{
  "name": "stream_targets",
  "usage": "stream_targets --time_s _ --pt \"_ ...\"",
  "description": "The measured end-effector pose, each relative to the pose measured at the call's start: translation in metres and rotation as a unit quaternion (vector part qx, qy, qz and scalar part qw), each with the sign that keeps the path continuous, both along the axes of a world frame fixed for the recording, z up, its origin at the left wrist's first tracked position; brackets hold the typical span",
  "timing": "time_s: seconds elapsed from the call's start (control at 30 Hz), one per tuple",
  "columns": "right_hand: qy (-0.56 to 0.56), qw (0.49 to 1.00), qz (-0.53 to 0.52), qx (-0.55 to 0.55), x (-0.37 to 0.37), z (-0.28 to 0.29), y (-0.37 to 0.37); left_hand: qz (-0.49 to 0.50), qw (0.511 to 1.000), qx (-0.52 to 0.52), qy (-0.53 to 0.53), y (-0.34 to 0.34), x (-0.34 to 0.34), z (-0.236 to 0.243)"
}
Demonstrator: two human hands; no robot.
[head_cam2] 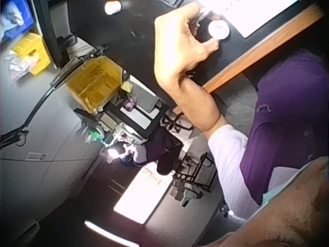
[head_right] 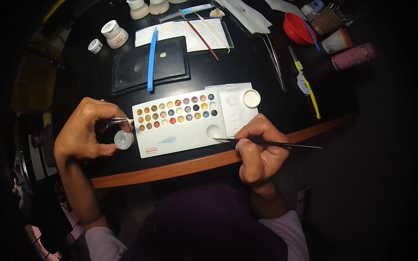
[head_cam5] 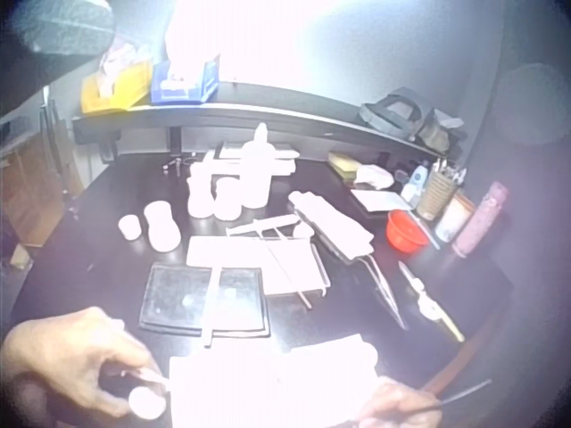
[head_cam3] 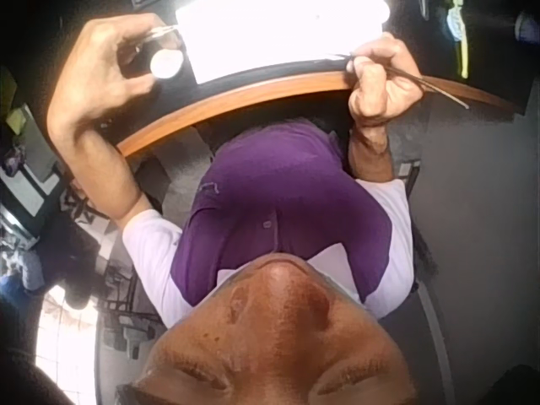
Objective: The person fits a dental crown onto a dental model, sets up a ceramic palette on the desk, and applies liquid to the crown held with tweezers using a brush.
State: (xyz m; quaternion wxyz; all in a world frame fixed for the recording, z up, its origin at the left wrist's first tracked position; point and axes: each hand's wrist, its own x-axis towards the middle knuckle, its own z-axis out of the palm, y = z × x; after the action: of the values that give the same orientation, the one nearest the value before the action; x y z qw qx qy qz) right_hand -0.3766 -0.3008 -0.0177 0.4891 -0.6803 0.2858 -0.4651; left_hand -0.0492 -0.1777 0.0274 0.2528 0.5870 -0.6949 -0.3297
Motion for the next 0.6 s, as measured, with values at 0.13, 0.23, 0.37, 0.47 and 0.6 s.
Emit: stream_targets --time_s 0.13,0.23,0.37,0.47,0.6 --pt "-0.014 1.0 0.002 -0.005 0.0 -0.0016 -0.0004 0.006 1.0 0.01 -0.011 -0.0002 -0.0007 0.0022" --pt "-0.02 1.0 -0.01 0.008 0.0003 -0.0007 0.0006 0.012 0.999 0.021 -0.021 0.0001 -0.0001 0.0031" --pt "0.002 1.0 0.004 -0.011 -0.0013 -0.0021 -0.0016 0.017 0.999 0.024 -0.029 -0.0006 -0.0006 0.0041" --pt "-0.01 1.0 0.009 -0.001 -0.0008 -0.0004 -0.0013 0.017 0.999 0.026 -0.039 -0.0014 -0.001 0.007" --pt "-0.033 0.999 0.001 -0.003 0.0007 -0.0039 0.0005 0.013 0.999 0.005 -0.048 0.0065 0.0088 0.0057"
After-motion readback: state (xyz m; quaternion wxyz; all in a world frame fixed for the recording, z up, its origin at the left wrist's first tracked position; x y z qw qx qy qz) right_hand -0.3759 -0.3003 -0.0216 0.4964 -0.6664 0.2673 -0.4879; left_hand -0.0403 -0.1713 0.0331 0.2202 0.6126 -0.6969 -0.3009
